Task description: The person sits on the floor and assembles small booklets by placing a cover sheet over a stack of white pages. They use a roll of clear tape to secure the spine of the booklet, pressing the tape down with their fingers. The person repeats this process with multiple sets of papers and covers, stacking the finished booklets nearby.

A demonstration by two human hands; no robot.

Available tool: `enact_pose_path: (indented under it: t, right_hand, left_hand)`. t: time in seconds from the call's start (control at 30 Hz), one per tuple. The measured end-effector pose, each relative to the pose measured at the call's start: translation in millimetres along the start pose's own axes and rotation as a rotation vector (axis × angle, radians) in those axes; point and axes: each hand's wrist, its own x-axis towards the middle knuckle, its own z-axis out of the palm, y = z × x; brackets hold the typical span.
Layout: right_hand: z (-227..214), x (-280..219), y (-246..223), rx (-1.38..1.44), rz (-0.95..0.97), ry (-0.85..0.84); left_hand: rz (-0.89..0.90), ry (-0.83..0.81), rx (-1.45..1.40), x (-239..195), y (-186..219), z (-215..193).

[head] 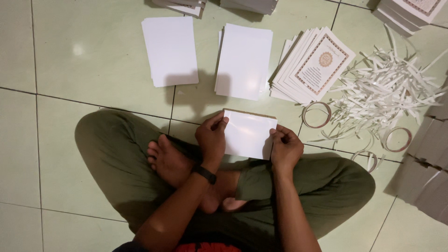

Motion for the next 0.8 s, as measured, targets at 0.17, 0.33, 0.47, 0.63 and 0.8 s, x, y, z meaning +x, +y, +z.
enact_pose_path:
  t: [0.17, 0.33, 0.47, 0.63, 0.8]
  right_hand:
    - [1.9, -0.2, 0.5, -0.002, -0.010, 0.019]
    - [4.1, 10.4, 21.8, -0.034, -0.042, 0.001]
    - [4.7, 6.8, 20.1, -0.027, -0.018, 0.022]
    - [3.3, 9.9, 23.7, -0.041, -0.061, 0.023]
    - [1.0, 7.0, 14.8, -0.144, -0.090, 0.038]
  left_hand:
    - [-0.018, -0.007, 0.029, 0.4, 2.8, -0.7]
    - [-0.035, -0.036, 0.043, 6.8, -11.4, 1.7]
    - [0.026, 0.039, 0.037, 4.7, -9.4, 4.0]
    - [0.054, 0.051, 0.020, 4.6, -11.7, 6.4]
    - [0.053, 0.084, 0.026, 6.8, -17.4, 7.6]
